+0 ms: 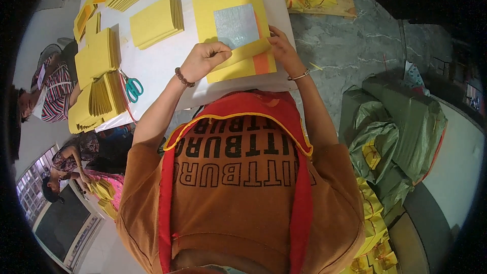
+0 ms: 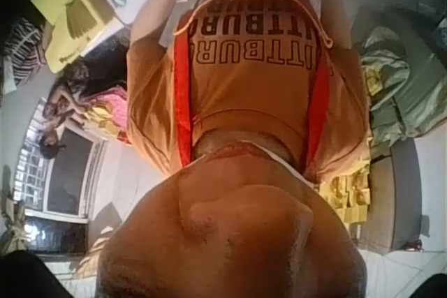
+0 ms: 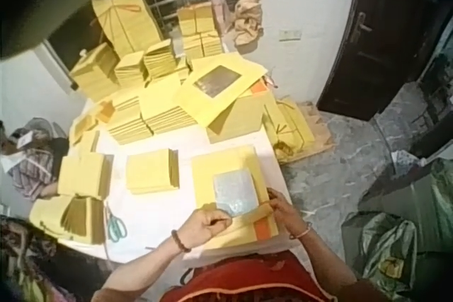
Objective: Fold yellow paper folders with silver foil inserts and stack them.
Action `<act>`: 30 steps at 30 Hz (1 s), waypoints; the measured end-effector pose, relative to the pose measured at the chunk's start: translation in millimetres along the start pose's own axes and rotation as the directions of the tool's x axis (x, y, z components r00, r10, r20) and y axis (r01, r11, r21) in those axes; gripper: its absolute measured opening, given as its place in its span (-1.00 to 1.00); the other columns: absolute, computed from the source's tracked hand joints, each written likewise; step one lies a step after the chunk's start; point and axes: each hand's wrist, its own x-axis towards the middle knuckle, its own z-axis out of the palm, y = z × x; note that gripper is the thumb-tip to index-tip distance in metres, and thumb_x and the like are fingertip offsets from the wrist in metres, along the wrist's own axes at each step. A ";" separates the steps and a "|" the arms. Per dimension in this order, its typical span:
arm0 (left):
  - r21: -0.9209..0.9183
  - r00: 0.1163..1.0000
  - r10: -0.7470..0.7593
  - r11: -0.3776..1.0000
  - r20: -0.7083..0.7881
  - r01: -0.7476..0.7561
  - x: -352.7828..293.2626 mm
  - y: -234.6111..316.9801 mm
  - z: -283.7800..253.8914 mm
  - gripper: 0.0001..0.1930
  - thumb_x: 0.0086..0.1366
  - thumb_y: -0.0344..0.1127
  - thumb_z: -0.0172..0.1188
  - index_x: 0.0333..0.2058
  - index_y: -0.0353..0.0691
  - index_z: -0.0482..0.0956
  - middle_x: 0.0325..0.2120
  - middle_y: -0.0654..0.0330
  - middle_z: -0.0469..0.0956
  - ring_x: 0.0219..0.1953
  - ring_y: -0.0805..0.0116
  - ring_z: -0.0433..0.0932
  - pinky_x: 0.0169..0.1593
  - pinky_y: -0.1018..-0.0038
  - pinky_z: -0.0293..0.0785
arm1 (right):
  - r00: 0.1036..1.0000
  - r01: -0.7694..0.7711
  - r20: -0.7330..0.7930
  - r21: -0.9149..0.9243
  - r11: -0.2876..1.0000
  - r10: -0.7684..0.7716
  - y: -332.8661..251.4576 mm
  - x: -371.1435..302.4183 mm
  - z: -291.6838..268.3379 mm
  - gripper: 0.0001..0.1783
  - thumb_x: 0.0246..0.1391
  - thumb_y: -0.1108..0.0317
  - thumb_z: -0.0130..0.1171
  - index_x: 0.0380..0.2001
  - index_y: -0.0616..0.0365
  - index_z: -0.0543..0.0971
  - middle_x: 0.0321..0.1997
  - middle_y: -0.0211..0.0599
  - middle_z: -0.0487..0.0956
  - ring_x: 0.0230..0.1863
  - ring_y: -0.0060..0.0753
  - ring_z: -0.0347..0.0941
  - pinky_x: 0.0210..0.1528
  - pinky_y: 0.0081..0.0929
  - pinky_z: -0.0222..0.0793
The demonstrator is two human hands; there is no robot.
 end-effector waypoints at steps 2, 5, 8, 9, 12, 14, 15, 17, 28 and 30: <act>-0.030 0.998 -0.054 0.998 0.025 0.055 -3.6 -5.0 -2.0 -0.77 0.14 -0.27 0.15 -0.31 -0.32 0.54 -0.51 0.17 0.55 -0.47 0.48 0.47 -0.38 0.56 0.38 | 0.999 -0.043 0.007 0.037 0.998 0.043 -44.4 2.7 6.3 -0.73 -0.04 0.44 0.08 -0.19 0.09 0.47 0.26 -0.16 0.10 0.28 -0.19 0.03 0.26 -0.35 -0.06; -0.048 0.981 0.163 0.986 0.101 -0.159 -13.0 -4.6 -7.4 -0.60 0.10 -0.22 0.21 -0.09 -0.24 0.45 -0.18 0.09 0.50 -0.17 0.30 0.47 -0.13 0.44 0.38 | 0.996 -0.087 -0.028 0.115 0.990 0.091 -62.5 -1.2 10.1 -0.59 -0.23 0.58 0.19 -0.20 0.08 0.47 0.26 -0.18 0.09 0.29 -0.20 0.00 0.26 -0.35 -0.03; 0.181 0.898 0.434 0.880 0.071 -0.440 -26.7 -6.9 -30.3 -0.40 0.07 -0.18 0.25 0.09 -0.15 0.28 0.06 0.03 0.30 0.10 0.13 0.25 0.10 0.28 0.20 | 0.993 -0.083 -0.070 0.179 0.980 0.097 -50.7 -1.9 9.9 -0.54 -0.29 0.61 0.21 -0.20 0.06 0.48 0.25 -0.18 0.10 0.30 -0.20 -0.01 0.25 -0.35 0.01; 0.199 0.927 0.374 0.906 0.031 -0.373 -34.8 -6.8 -31.8 -0.33 0.03 -0.30 0.23 0.15 -0.11 0.20 0.11 0.03 0.23 0.17 0.07 0.14 0.17 0.22 0.09 | 0.991 -0.089 -0.084 0.194 0.977 0.107 -50.2 -1.7 11.2 -0.55 -0.29 0.61 0.20 -0.20 0.06 0.49 0.25 -0.19 0.10 0.30 -0.20 -0.01 0.24 -0.34 0.02; 0.553 0.917 0.400 0.765 -0.005 -0.330 -29.5 -26.3 -27.0 -0.38 -0.02 -0.44 0.16 0.11 -0.09 0.28 0.08 0.06 0.26 0.14 0.06 0.18 0.15 0.22 0.12 | 0.987 -0.099 -0.098 0.238 0.966 0.125 -52.9 -0.5 12.3 -0.62 -0.27 0.56 0.22 -0.26 0.02 0.53 0.26 -0.18 0.10 0.30 -0.17 -0.01 0.23 -0.33 0.04; 0.589 0.860 0.501 0.725 -0.093 -0.358 -25.4 -43.0 -16.0 -0.43 -0.07 -0.56 0.07 0.01 -0.04 0.41 0.04 0.11 0.32 0.10 0.07 0.22 0.13 0.24 0.14 | 0.991 -0.048 -0.120 0.030 0.998 0.051 -60.3 2.2 10.9 -0.66 -0.26 0.52 0.24 -0.29 -0.01 0.54 0.27 -0.16 0.09 0.30 -0.14 -0.01 0.24 -0.30 0.02; 0.635 0.842 0.528 0.690 -0.110 -0.349 -24.4 -43.2 -14.0 -0.52 -0.01 -0.52 0.04 -0.04 -0.05 0.46 0.04 0.11 0.34 0.07 0.09 0.25 0.10 0.27 0.15 | 0.990 0.002 -0.136 -0.180 0.984 -0.027 -65.3 4.3 8.4 -0.70 -0.25 0.48 0.25 -0.32 -0.04 0.56 0.28 -0.14 0.08 0.29 -0.12 -0.01 0.24 -0.27 0.00; 0.680 0.824 0.551 0.655 -0.132 -0.329 -27.6 -38.6 -13.6 -0.60 0.04 -0.49 0.01 -0.09 -0.07 0.51 0.03 0.11 0.35 0.04 0.10 0.28 0.07 0.30 0.17 | 0.986 0.088 -0.106 -0.315 0.945 -0.128 -84.1 9.5 0.7 -0.73 -0.23 0.43 0.26 -0.34 -0.07 0.57 0.27 -0.16 0.11 0.29 -0.09 0.01 0.24 -0.26 -0.01; 0.497 0.828 0.528 0.779 -0.192 -0.381 -48.7 -27.5 2.5 -0.81 0.15 -0.29 0.08 -0.30 -0.22 0.54 -0.38 0.08 0.54 -0.41 0.21 0.47 -0.33 0.43 0.37 | 0.984 0.039 0.177 -0.276 0.960 0.011 -115.7 -10.2 -9.0 -0.79 -0.12 0.33 0.22 -0.32 -0.03 0.57 -0.19 -0.36 0.57 -0.05 -0.36 0.43 0.04 -0.32 0.14; 0.297 0.942 0.128 0.954 -0.309 -0.032 -42.5 -18.4 -0.1 -0.78 0.17 -0.26 0.08 -0.27 -0.26 0.52 -0.59 0.01 0.49 -0.52 0.08 0.44 -0.42 0.30 0.36 | 0.959 -0.282 -0.045 -0.236 0.930 0.279 -117.7 -5.6 -1.7 -0.75 -0.08 0.33 0.21 -0.26 0.09 0.54 -0.33 -0.31 0.58 -0.24 -0.38 0.48 -0.17 -0.43 0.28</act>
